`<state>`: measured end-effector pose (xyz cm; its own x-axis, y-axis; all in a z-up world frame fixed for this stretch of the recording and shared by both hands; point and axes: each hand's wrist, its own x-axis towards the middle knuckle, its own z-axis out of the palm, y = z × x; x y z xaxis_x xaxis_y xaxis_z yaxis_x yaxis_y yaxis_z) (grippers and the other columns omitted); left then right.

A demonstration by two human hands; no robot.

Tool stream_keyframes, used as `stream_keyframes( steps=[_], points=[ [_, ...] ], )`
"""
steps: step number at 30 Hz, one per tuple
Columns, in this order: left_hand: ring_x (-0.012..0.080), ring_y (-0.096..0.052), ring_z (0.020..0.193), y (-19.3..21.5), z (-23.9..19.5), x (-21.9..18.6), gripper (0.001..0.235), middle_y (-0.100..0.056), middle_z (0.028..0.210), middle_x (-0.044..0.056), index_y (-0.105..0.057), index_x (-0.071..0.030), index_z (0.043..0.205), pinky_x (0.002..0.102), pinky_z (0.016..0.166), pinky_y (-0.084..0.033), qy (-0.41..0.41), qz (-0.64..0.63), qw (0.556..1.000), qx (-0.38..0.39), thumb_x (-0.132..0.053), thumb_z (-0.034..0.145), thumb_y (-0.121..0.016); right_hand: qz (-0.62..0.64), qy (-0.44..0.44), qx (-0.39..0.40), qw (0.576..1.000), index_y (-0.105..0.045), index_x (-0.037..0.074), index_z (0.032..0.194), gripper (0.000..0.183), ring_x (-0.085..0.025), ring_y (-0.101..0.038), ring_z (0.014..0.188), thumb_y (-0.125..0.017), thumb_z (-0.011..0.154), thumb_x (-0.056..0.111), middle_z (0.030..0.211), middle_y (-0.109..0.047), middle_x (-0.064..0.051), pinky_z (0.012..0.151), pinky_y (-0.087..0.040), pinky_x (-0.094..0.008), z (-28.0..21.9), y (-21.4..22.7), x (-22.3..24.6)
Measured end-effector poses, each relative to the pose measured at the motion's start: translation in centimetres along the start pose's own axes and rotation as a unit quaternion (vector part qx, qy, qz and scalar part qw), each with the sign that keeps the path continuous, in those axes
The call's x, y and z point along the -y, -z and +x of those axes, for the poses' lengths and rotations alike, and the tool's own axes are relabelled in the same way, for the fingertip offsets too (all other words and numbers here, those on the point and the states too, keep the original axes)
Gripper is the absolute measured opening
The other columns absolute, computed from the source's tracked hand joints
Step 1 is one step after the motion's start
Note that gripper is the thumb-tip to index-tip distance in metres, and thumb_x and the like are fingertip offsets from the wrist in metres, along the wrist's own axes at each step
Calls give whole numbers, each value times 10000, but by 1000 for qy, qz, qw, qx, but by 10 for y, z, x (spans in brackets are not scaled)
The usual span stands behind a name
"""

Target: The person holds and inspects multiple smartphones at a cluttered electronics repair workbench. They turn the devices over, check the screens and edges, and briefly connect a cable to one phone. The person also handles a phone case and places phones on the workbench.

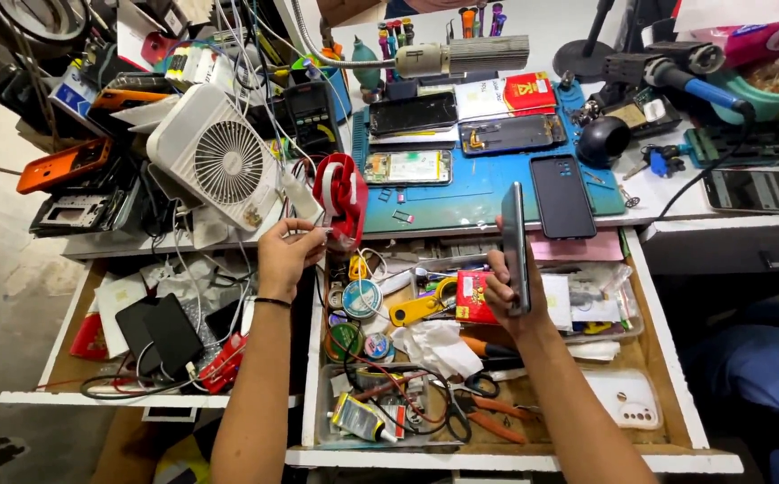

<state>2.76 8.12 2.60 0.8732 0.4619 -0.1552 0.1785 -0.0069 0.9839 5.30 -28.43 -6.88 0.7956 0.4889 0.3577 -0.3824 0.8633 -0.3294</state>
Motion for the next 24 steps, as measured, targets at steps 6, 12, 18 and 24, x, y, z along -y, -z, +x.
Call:
stream_keyframes(
  steps=[6, 12, 18, 24],
  points=[
    [159, -752, 732, -1, -3, 7, 247, -715, 794, 75, -672, -76, 1058, 262, 725, -637, -26, -46, 999, -3, -83, 841, -790, -3, 4, -10, 1000, -217, 258, 1621, 600, -92, -555, 467, -393, 1087, 467, 742, -423, -10, 391, -450, -171, 0, -3, -1],
    [138, -719, 800, -4, -8, 13, 225, -720, 855, 96, -723, -34, 1083, 277, 792, -611, -97, -26, 995, -2, -45, 864, -776, -3, 3, -14, 1000, -222, 259, 1618, 599, -91, -561, 465, -397, 1086, 470, 733, -427, -8, 380, -446, -171, 1, -4, -1],
    [123, -737, 778, -16, -24, 14, 202, -765, 822, 60, -822, -169, 1029, 262, 713, -583, -180, 129, 972, -72, -84, 856, -760, 6, 2, -8, 1000, -211, 263, 1621, 594, -99, -579, 477, -390, 1090, 459, 734, -436, -14, 392, -463, -175, 2, -3, -2],
    [247, -740, 882, -23, -32, 22, 234, -754, 918, 92, -826, -238, 1062, 344, 763, -590, -264, 214, 933, -118, -105, 893, -734, 20, 17, -5, 1000, -204, 281, 1620, 590, -112, -597, 488, -392, 1088, 453, 740, -453, -21, 415, -481, -180, 0, -1, 0]
  ],
)
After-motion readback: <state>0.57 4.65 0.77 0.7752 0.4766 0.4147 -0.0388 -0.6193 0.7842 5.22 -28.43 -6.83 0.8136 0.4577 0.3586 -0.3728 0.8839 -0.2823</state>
